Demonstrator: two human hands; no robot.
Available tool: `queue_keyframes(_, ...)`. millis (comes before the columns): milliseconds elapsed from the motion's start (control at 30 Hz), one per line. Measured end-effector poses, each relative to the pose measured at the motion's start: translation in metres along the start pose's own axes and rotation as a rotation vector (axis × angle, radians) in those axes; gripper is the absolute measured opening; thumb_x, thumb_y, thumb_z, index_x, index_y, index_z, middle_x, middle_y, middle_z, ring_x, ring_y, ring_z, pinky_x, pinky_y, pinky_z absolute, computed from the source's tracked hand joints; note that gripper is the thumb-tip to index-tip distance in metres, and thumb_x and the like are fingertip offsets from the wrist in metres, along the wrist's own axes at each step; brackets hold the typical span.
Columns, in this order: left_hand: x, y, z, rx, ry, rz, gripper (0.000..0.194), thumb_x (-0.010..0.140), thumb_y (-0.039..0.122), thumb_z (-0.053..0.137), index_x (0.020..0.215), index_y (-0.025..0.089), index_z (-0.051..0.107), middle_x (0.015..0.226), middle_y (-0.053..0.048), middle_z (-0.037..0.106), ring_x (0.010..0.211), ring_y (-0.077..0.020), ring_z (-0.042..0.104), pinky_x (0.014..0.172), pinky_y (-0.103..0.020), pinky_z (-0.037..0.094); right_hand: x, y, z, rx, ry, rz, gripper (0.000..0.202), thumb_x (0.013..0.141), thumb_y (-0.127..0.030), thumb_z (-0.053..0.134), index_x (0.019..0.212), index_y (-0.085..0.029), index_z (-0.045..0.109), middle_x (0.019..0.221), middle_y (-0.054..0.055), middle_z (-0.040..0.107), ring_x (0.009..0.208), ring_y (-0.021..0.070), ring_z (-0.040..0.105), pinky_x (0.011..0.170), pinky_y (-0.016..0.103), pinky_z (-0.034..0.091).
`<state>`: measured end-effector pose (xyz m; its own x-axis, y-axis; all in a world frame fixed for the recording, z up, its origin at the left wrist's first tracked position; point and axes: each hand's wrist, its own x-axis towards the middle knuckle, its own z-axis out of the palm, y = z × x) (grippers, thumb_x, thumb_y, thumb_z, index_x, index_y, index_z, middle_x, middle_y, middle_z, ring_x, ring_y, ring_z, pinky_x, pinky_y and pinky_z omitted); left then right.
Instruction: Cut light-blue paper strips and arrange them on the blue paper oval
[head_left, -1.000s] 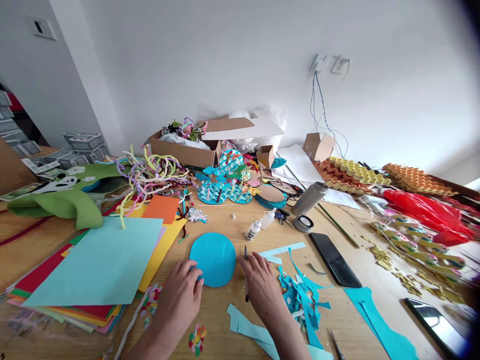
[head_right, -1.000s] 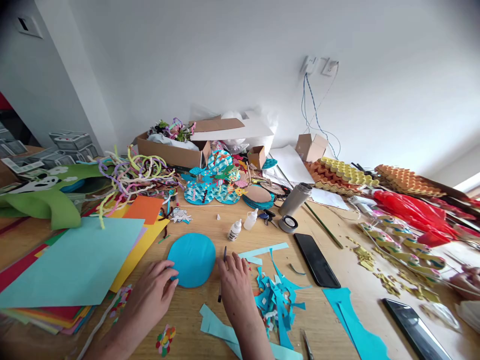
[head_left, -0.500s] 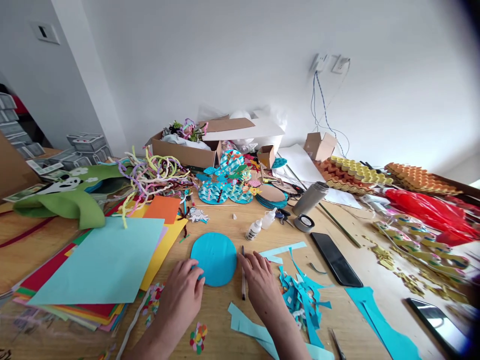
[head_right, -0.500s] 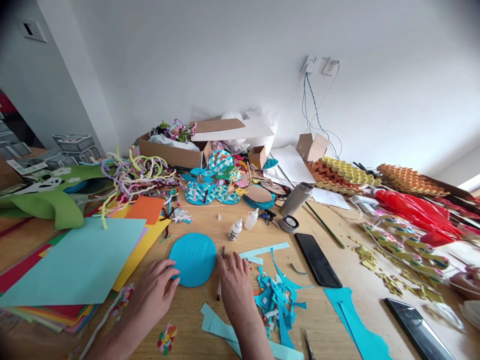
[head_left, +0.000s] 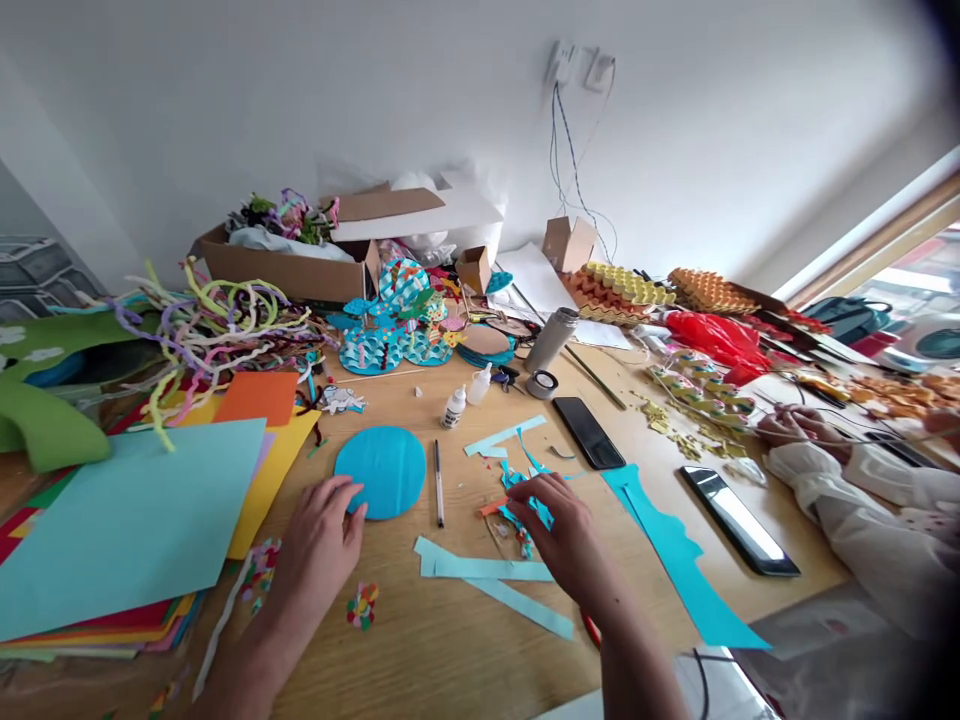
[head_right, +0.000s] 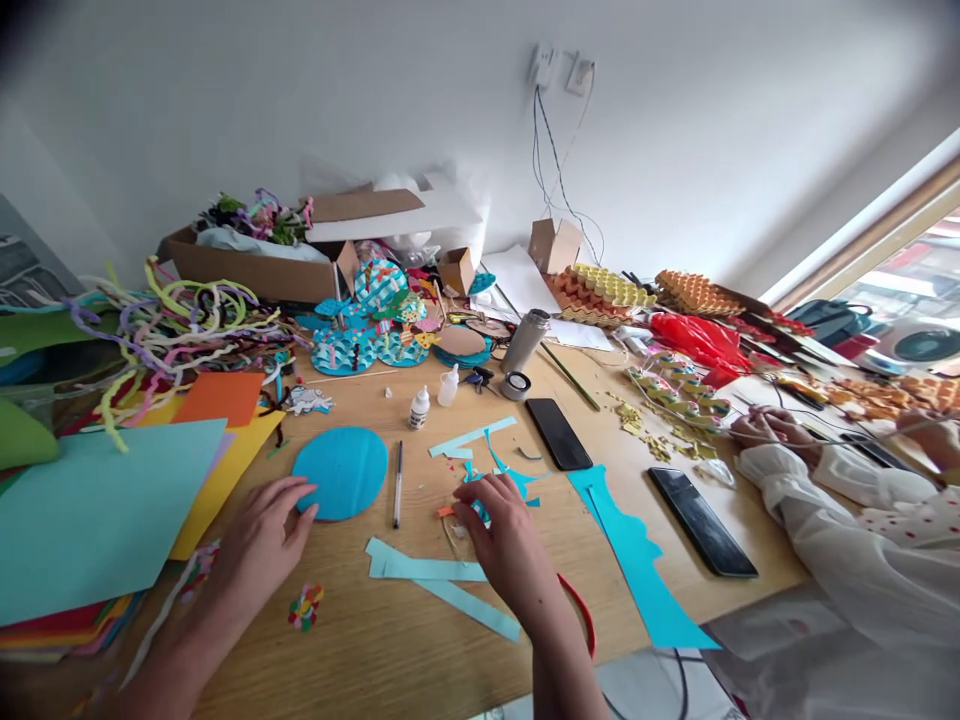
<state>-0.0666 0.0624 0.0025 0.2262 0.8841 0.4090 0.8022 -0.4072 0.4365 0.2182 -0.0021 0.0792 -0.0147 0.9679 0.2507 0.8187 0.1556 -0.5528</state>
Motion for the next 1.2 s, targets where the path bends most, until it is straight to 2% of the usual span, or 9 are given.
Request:
queue_keyframes(100, 0.002, 0.000, -0.001, -0.007, 0.046, 0.046, 0.022, 0.088, 0.027, 0.048, 0.100, 0.016, 0.063, 0.104, -0.012, 0.064, 0.099, -0.0271, 0.057, 0.087, -0.041, 0.048, -0.021, -0.001, 0.005, 0.024, -0.181, 0.021, 0.010, 0.091, -0.023, 0.053, 0.084, -0.022, 0.060, 0.086, 0.003, 0.063, 0.086, 0.0201, 0.055, 0.078, 0.034, 0.044)
queue_keyframes(200, 0.003, 0.001, -0.002, -0.008, 0.078, 0.077, 0.022, 0.089, 0.026, 0.048, 0.101, 0.015, 0.062, 0.103, -0.012, 0.064, 0.099, -0.0268, 0.057, 0.087, -0.042, 0.048, -0.033, -0.007, 0.022, 0.009, -0.295, 0.007, 0.007, 0.089, -0.018, 0.056, 0.085, -0.022, 0.061, 0.088, 0.003, 0.062, 0.088, 0.0209, 0.053, 0.080, 0.035, 0.043)
queue_keyframes(367, 0.003, 0.002, -0.002, -0.023, 0.099, 0.074, 0.020, 0.089, 0.024, 0.049, 0.102, 0.015, 0.062, 0.103, -0.012, 0.064, 0.100, -0.0261, 0.056, 0.088, -0.042, 0.048, -0.033, -0.013, 0.051, -0.039, -0.328, -0.002, 0.013, 0.082, -0.009, 0.062, 0.089, -0.020, 0.062, 0.096, 0.005, 0.059, 0.095, 0.0235, 0.050, 0.083, 0.036, 0.042)
queue_keyframes(500, 0.004, 0.000, -0.001, -0.040, 0.095, 0.063, 0.018, 0.088, 0.023, 0.049, 0.101, 0.017, 0.061, 0.104, -0.011, 0.064, 0.100, -0.0258, 0.056, 0.088, -0.041, 0.048, -0.029, -0.013, 0.058, -0.031, -0.337, 0.003, 0.013, 0.079, -0.008, 0.064, 0.082, -0.020, 0.059, 0.093, 0.004, 0.059, 0.094, 0.0234, 0.050, 0.080, 0.034, 0.042)
queue_keyframes(833, 0.004, -0.001, 0.001, -0.117, 0.086, 0.034, 0.018, 0.087, 0.024, 0.051, 0.099, 0.016, 0.063, 0.104, -0.011, 0.065, 0.100, -0.0253, 0.057, 0.089, -0.042, 0.047, -0.024, -0.015, 0.043, 0.097, -0.336, 0.011, 0.013, 0.085, -0.010, 0.059, 0.077, -0.020, 0.055, 0.085, 0.002, 0.059, 0.090, 0.0197, 0.051, 0.078, 0.030, 0.040)
queue_keyframes(1033, 0.007, 0.009, -0.008, -0.310, 0.099, -0.001, 0.020, 0.086, 0.030, 0.055, 0.097, 0.017, 0.066, 0.103, -0.011, 0.065, 0.100, -0.0250, 0.057, 0.091, -0.041, 0.045, -0.015, -0.026, 0.017, 0.175, -0.336, -0.017, 0.012, 0.089, -0.018, 0.054, 0.078, -0.021, 0.052, 0.084, 0.001, 0.059, 0.087, 0.0179, 0.053, 0.076, 0.029, 0.040)
queue_keyframes(1133, 0.007, 0.020, -0.020, -0.550, -0.011, 0.019, 0.024, 0.084, 0.036, 0.060, 0.101, 0.020, 0.066, 0.108, -0.009, 0.064, 0.106, -0.0239, 0.055, 0.093, -0.037, 0.044, -0.005, -0.044, 0.007, 0.191, -0.291, -0.040, 0.013, 0.091, -0.019, 0.052, 0.078, -0.021, 0.051, 0.080, 0.000, 0.059, 0.078, 0.0155, 0.054, 0.070, 0.026, 0.039)
queue_keyframes(1200, 0.006, 0.026, -0.026, -0.740, -0.104, 0.019, 0.029, 0.082, 0.040, 0.063, 0.103, 0.021, 0.066, 0.108, -0.009, 0.064, 0.107, -0.0237, 0.055, 0.094, -0.036, 0.043, 0.003, -0.059, 0.008, 0.205, -0.287, -0.074, 0.013, 0.090, -0.019, 0.052, 0.077, -0.021, 0.050, 0.075, -0.002, 0.058, 0.069, 0.0134, 0.053, 0.065, 0.024, 0.038)
